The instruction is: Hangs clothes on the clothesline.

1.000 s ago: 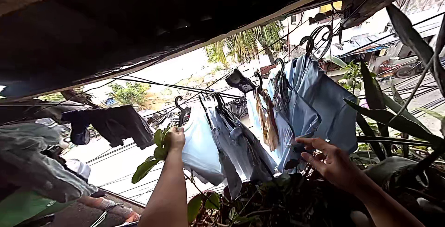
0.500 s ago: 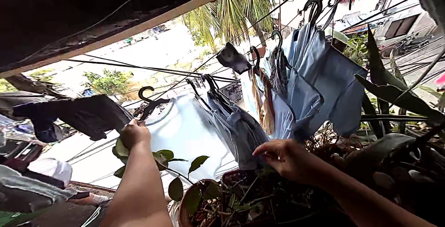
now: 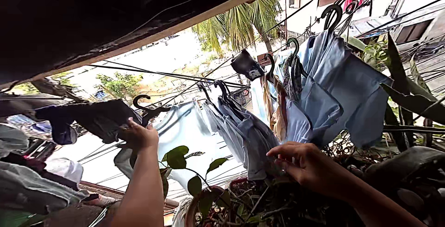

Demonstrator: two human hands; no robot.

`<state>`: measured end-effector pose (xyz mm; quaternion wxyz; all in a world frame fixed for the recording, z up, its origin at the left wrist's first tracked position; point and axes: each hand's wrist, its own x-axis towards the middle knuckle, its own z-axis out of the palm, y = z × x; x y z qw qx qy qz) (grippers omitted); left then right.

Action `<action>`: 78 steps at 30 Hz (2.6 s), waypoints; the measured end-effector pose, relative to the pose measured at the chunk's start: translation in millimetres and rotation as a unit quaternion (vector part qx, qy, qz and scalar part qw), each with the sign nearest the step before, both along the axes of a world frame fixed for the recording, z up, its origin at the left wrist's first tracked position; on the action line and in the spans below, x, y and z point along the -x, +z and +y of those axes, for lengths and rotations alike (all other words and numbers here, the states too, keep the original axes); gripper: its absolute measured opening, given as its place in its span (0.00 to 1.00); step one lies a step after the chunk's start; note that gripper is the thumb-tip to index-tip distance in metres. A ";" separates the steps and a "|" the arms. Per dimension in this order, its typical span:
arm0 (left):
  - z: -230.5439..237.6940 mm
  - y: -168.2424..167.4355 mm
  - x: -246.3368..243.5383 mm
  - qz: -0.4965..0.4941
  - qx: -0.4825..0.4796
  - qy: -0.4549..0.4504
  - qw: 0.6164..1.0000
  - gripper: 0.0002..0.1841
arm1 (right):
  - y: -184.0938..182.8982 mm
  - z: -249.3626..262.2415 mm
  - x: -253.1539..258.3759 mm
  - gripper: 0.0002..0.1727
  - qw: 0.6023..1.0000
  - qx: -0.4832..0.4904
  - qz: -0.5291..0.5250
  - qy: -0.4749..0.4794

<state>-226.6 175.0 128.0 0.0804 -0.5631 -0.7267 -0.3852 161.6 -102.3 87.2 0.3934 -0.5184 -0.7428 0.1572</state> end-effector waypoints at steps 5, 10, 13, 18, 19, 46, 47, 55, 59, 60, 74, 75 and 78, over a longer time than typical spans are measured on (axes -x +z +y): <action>-38.6 29.9 -110.4 -0.101 0.126 -0.248 0.955 0.25 | 18.3 16.3 14.1 0.12 1.000 0.013 -0.012 0.018; -56.9 6.1 -188.8 -0.123 0.347 -0.287 0.884 0.38 | 21.0 14.2 20.1 0.13 1.000 0.003 0.016 0.015; -47.0 -5.6 -186.7 -0.076 0.342 -0.269 0.897 0.25 | 19.6 7.0 8.8 0.13 1.000 -0.003 0.014 0.002; -33.3 5.7 -150.1 -0.051 0.277 -0.256 0.925 0.21 | 20.7 -6.3 -14.4 0.13 0.999 -0.010 0.015 -0.042; -27.4 8.5 -140.6 -0.044 0.264 -0.247 0.931 0.21 | 19.9 -7.8 -17.4 0.13 0.998 -0.004 0.014 -0.053; -50.2 -17.5 -158.9 0.040 0.105 -0.365 0.924 0.16 | 38.6 150.9 10.6 0.25 0.977 0.195 -0.067 -0.057; -55.1 -14.8 -176.9 -0.069 0.201 -0.367 0.906 0.20 | 39.8 156.4 14.2 0.25 0.972 0.221 -0.055 -0.051; -69.4 -15.3 -228.6 -0.401 0.315 -0.314 0.801 0.27 | 27.9 177.4 28.6 0.20 0.950 0.293 0.103 -0.028; -66.5 -13.1 -217.7 -0.425 0.293 -0.327 0.791 0.21 | 28.5 180.8 40.8 0.21 0.941 0.308 0.127 -0.055; -65.1 -12.7 -214.0 -0.434 0.291 -0.324 0.789 0.21 | 32.6 180.2 44.8 0.22 0.941 0.317 0.099 -0.066; -39.6 14.6 -187.7 -0.481 0.243 -0.278 0.795 0.14 | 50.6 196.5 27.9 0.18 0.944 0.318 0.086 -0.028; -38.2 15.9 -189.3 -0.499 0.230 -0.277 0.788 0.13 | 53.4 196.4 27.7 0.17 0.941 0.325 0.093 -0.027; -28.4 18.6 -191.5 -0.549 0.199 -0.281 0.762 0.10 | 63.2 195.7 26.7 0.18 0.927 0.358 0.110 -0.018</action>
